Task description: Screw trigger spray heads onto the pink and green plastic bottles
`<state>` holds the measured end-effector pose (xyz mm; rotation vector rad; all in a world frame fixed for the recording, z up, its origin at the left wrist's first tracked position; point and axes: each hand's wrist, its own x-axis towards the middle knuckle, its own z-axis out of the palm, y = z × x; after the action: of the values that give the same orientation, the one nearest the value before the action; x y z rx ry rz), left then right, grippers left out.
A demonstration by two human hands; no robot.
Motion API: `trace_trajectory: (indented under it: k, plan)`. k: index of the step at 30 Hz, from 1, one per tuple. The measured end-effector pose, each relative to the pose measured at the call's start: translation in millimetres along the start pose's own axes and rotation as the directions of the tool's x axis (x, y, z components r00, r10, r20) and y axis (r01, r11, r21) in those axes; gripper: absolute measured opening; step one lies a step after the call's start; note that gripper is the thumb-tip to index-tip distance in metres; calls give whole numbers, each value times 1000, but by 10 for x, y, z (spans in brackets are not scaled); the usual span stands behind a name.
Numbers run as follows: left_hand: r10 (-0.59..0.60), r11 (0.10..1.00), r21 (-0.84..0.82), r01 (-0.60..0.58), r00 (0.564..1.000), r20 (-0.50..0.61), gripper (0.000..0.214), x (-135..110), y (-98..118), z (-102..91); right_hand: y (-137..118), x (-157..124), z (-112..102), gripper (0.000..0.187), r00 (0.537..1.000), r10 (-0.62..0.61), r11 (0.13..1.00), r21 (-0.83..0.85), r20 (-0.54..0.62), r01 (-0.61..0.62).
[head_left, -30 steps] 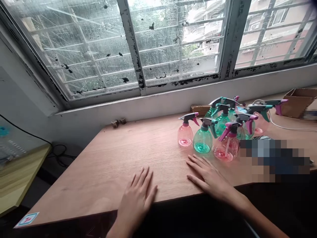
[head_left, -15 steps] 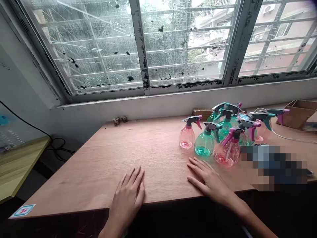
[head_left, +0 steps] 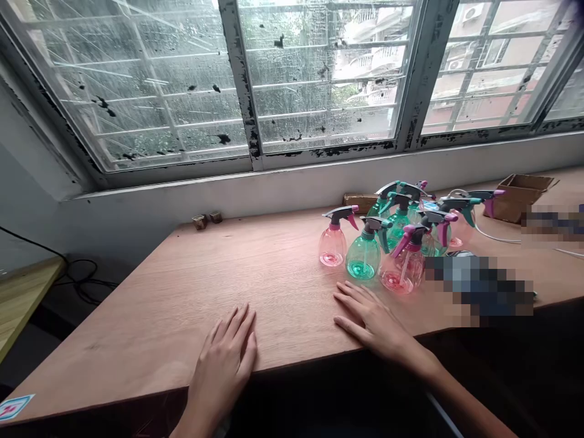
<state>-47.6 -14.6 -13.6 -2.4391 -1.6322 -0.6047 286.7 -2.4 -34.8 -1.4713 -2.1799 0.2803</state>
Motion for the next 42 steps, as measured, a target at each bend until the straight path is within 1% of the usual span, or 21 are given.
trace_trajectory:
  k: [3, 5, 6, 7, 9, 11, 12, 13, 14, 15, 18, 20, 22, 25, 28, 32, 34, 36, 38, 40, 42]
  plan:
    - [16, 999, 28, -16, 1000, 2, 46, 7, -16, 14, -46, -14, -18, 47, 998, -25, 995, 94, -62, 31]
    - [17, 998, 62, -19, 1000, 26, 47, 13, -21, 18, -99, -22, -71, 37, 977, -87, 972, 200, -195, 126]
    - [11, 997, 79, -14, 999, 44, 47, 16, -21, 17, -126, -19, -121, 33, 946, -128, 954, 224, -297, 200]
    - [2, 995, 95, -8, 998, 61, 48, 18, -20, 14, -151, -10, -189, 31, 891, -168, 936, 215, -421, 277]
    - [-14, 993, 115, 3, 996, 90, 48, 21, -14, 5, -183, 32, -388, 30, 704, -213, 930, 80, -678, 359]
    - [-18, 993, 122, 5, 995, 101, 49, 21, -8, -5, -190, 106, -655, 27, 443, -203, 962, -93, -873, 258]
    - [-17, 993, 122, 4, 994, 104, 49, 21, -5, -9, -186, 152, -802, 24, 349, -203, 976, -160, -915, 148]
    - [-16, 993, 121, 3, 994, 105, 49, 22, -3, -11, -179, 202, -948, 20, 294, -196, 980, -193, -936, 38]
    - [-14, 993, 120, 1, 994, 107, 48, 23, 0, -13, -169, 254, -1086, 17, 294, -178, 980, -197, -939, -35]
    - [-11, 993, 120, -2, 994, 109, 48, 26, 2, -13, -156, 304, -1209, 15, 337, -151, 980, -186, -929, -74]
    - [-5, 994, 112, -7, 995, 103, 47, 35, 2, -8, -87, 435, -1439, 17, 564, -109, 977, -193, -819, -92]
    - [-2, 995, 98, -7, 996, 93, 47, 37, -3, -2, -12, 490, -1477, 23, 689, -37, 979, -164, -724, -120]
    - [2, 996, 86, -9, 996, 91, 46, 33, -11, 4, 70, 517, -1461, 27, 780, 57, 982, -105, -624, -156]
    - [4, 996, 89, -13, 995, 103, 46, 19, -15, 6, 165, 517, -1436, 29, 864, 93, 988, -61, -495, -142]
    - [6, 995, 95, -17, 994, 111, 47, 18, -3, 0, 230, 480, -1474, 32, 887, 63, 996, -21, -458, -81]
    - [22, 997, 76, -29, 996, 91, 45, 43, 8, -5, 336, 422, -1558, 38, 875, 88, 995, 89, -475, -52]
    - [30, 998, 51, -34, 997, 73, 42, 43, 8, -19, 377, 403, -1581, 35, 885, 102, 995, 66, -455, -81]
    - [36, 999, -8, -36, 998, 52, 40, 21, 34, -61, 362, 380, -1584, 46, 888, 94, 994, -11, -450, -111]
    - [49, 992, -115, -45, 998, 30, 39, -13, 128, -139, 247, 347, -1561, 59, 875, 52, 988, -100, -482, -114]
    - [83, 969, -235, -79, 997, 7, 42, -27, 322, -238, 11, 318, -1493, 62, 854, 0, 986, -143, -521, -87]
    - [159, 942, -297, -158, 987, -22, 50, 23, 605, -318, -315, 332, -1357, 58, 826, -15, 998, -53, -564, -18]
